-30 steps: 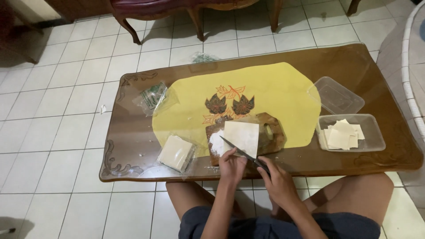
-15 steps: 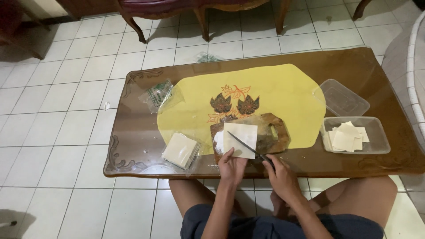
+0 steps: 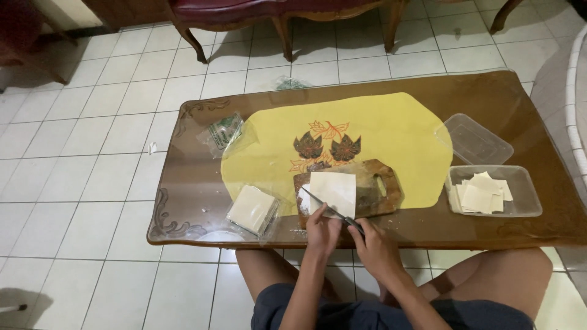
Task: Cutting square pastry sheets into smaller pieces using a knife on a wooden board
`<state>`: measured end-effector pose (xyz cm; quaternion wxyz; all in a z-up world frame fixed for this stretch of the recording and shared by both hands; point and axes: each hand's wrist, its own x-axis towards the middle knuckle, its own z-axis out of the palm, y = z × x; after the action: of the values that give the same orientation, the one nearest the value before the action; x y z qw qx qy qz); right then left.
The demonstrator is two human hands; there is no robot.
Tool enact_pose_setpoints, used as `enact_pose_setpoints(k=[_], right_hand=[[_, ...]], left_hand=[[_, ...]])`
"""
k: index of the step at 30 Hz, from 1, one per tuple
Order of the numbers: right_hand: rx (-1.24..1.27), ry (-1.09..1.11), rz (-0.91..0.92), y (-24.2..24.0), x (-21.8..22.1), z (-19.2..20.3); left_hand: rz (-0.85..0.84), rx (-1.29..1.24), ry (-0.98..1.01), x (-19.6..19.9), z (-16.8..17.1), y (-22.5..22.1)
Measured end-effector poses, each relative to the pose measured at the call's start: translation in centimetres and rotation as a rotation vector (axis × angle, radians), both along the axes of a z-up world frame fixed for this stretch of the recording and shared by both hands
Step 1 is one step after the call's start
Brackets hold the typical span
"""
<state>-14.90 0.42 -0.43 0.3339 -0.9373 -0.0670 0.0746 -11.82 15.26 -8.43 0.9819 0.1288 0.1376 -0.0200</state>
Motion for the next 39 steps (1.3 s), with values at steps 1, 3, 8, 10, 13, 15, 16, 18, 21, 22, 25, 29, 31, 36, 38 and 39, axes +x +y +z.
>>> enact_pose_setpoints(k=[1, 3, 8, 10, 13, 15, 16, 18, 21, 22, 25, 29, 31, 36, 38, 39], right_hand=[[0.000, -0.001, 0.000, -0.1, 0.1, -0.1], [-0.013, 0.005, -0.030, -0.4, 0.3, -0.2], [-0.004, 0.015, -0.086, -1.6, 0.7, -1.3], [-0.014, -0.006, -0.101, -2.1, 1.1, -2.1], [0.005, -0.065, -0.107, -2.8, 1.8, -3.4], [-0.020, 0.007, -0.108, -3.0, 2.2, -3.5], [-0.018, 0.007, -0.109, -3.0, 2.2, -3.3], [0.012, -0.056, -0.113, -3.0, 2.3, -2.8], [-0.015, -0.079, -0.113, -3.1, 2.2, -3.1], [-0.013, -0.079, -0.115, -3.3, 2.5, -3.4], [0.062, -0.020, -0.079, -3.9, 3.0, -4.2], [0.063, -0.017, -0.087, -3.9, 3.1, -3.9], [0.060, -0.006, -0.090, -3.9, 3.0, -3.7], [0.063, 0.010, -0.084, -3.9, 3.1, -4.0], [0.050, 0.010, -0.078, -3.9, 3.3, -4.1], [0.036, 0.008, -0.071, -3.8, 3.4, -4.2]], left_hand=[[0.000, 0.000, -0.001, -0.1, 0.5, 0.0], [0.016, 0.021, -0.067, -0.2, 1.4, -0.2], [0.011, -0.022, -0.024, -0.7, 1.9, -0.6], [0.013, -0.019, -0.002, -0.8, 2.2, -0.7], [0.001, -0.021, -0.030, -1.0, 2.5, -0.8], [0.010, -0.023, -0.030, -1.1, 2.9, -0.7], [0.009, -0.020, -0.030, -1.1, 2.9, -0.7], [0.032, -0.035, 0.024, -1.3, 2.9, -0.6], [0.026, -0.023, -0.003, -1.4, 2.6, -0.5], [0.024, -0.021, -0.003, -1.1, 1.7, -0.6], [0.009, 0.048, 0.066, -0.6, -0.2, -0.7], [0.042, 0.037, 0.073, -0.7, -0.2, -0.9], [0.045, 0.026, 0.089, -0.8, -0.1, -0.9], [0.077, 0.010, 0.125, -1.1, 0.2, -0.6], [0.083, 0.003, 0.139, -1.4, 0.9, -0.6], [0.090, -0.004, 0.152, -1.5, 1.2, -0.5]])
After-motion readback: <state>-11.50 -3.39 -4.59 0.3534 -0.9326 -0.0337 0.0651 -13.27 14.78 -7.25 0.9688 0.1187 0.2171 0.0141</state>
